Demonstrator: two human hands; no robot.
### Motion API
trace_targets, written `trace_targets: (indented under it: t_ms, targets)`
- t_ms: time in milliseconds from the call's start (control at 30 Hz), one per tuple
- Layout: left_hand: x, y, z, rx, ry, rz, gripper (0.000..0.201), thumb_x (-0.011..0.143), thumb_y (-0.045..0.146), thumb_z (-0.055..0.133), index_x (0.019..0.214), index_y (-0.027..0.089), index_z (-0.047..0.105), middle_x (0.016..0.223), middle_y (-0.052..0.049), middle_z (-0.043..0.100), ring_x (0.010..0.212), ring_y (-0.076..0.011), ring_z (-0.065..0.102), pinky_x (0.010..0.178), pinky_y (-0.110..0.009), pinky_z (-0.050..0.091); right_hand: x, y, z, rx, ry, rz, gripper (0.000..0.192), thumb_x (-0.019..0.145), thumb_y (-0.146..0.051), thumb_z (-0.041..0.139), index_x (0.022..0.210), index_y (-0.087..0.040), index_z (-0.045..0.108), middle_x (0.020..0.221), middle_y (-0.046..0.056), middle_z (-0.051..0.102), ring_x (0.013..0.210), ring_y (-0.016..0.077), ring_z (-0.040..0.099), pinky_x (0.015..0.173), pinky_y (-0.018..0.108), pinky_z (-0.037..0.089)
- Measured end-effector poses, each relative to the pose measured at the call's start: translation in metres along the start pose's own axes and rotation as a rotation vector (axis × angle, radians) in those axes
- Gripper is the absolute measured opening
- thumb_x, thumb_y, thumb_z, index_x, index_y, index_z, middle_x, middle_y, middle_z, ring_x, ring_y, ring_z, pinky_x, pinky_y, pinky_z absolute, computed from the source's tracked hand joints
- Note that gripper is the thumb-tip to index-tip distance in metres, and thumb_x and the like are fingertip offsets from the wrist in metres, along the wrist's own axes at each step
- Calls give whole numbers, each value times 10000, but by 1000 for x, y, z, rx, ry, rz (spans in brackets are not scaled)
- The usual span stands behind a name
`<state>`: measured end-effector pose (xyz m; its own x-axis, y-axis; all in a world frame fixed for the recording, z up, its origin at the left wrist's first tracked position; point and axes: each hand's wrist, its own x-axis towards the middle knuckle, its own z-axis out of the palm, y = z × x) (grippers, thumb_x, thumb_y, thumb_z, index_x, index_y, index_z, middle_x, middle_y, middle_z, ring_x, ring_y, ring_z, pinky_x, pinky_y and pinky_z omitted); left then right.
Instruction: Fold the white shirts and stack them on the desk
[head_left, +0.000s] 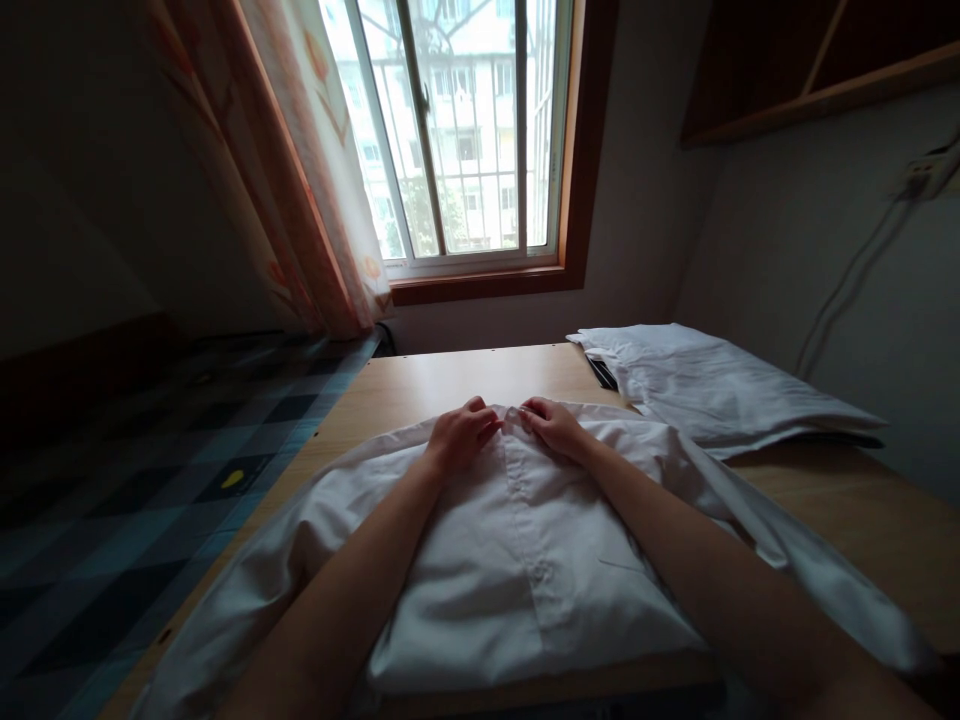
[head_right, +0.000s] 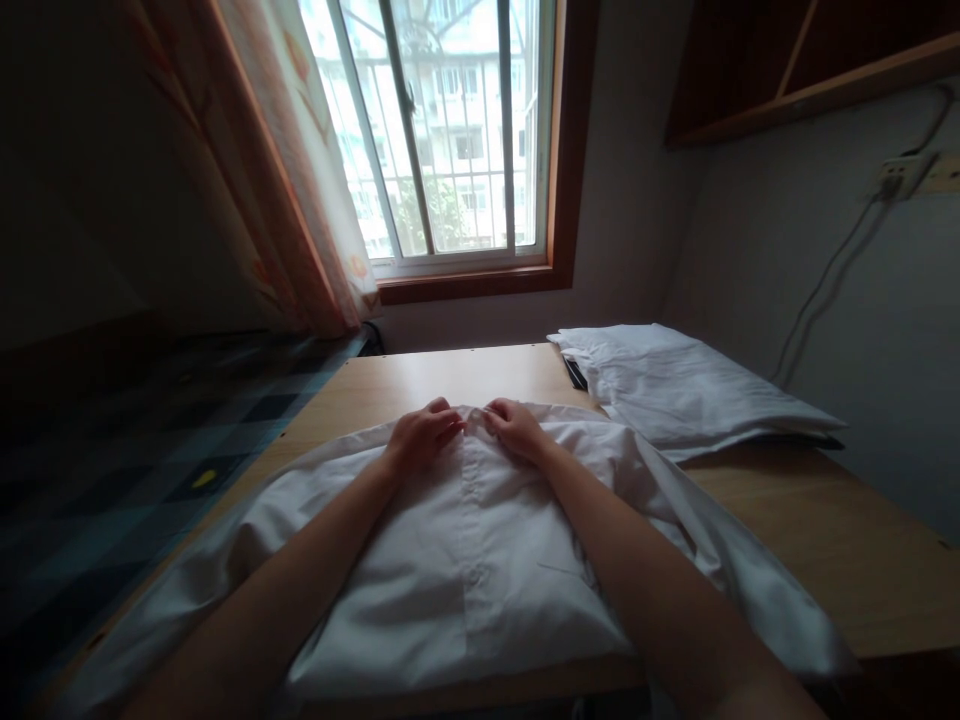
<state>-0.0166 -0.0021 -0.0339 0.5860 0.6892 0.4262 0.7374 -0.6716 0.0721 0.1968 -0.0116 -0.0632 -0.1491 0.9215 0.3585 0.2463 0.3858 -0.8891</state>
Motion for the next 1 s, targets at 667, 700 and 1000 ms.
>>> trace_targets:
  t_ms: [667, 700, 1000]
  targets:
    - [-35, 42, 2, -732, -120, -145, 298, 920, 385, 478, 990, 164, 665, 859, -39, 699, 776, -170, 618, 719, -255, 479, 21, 24, -18, 450, 292, 203, 482, 640, -622, 712, 793, -218, 498, 574, -81, 468, 479, 84, 424, 447, 219, 376]
    - [-36, 44, 3, -687, -111, -137, 286, 926, 375, 476, 980, 164, 660, 823, -35, 689, 746, -167, 613, 703, -255, 475, 20, 24, -17, 451, 289, 201, 483, 639, -623, 713, 793, -217, 502, 575, -79, 472, 482, 86, 427, 451, 221, 381]
    - [-37, 53, -6, -467, -28, -71, 172, 940, 284, 512, 970, 203, 660, 773, -19, 706, 674, -150, 623, 653, -240, 439, 18, 24, -19, 445, 289, 202, 482, 633, -616, 723, 819, -206, 551, 578, -58, 503, 512, 105, 461, 481, 238, 423]
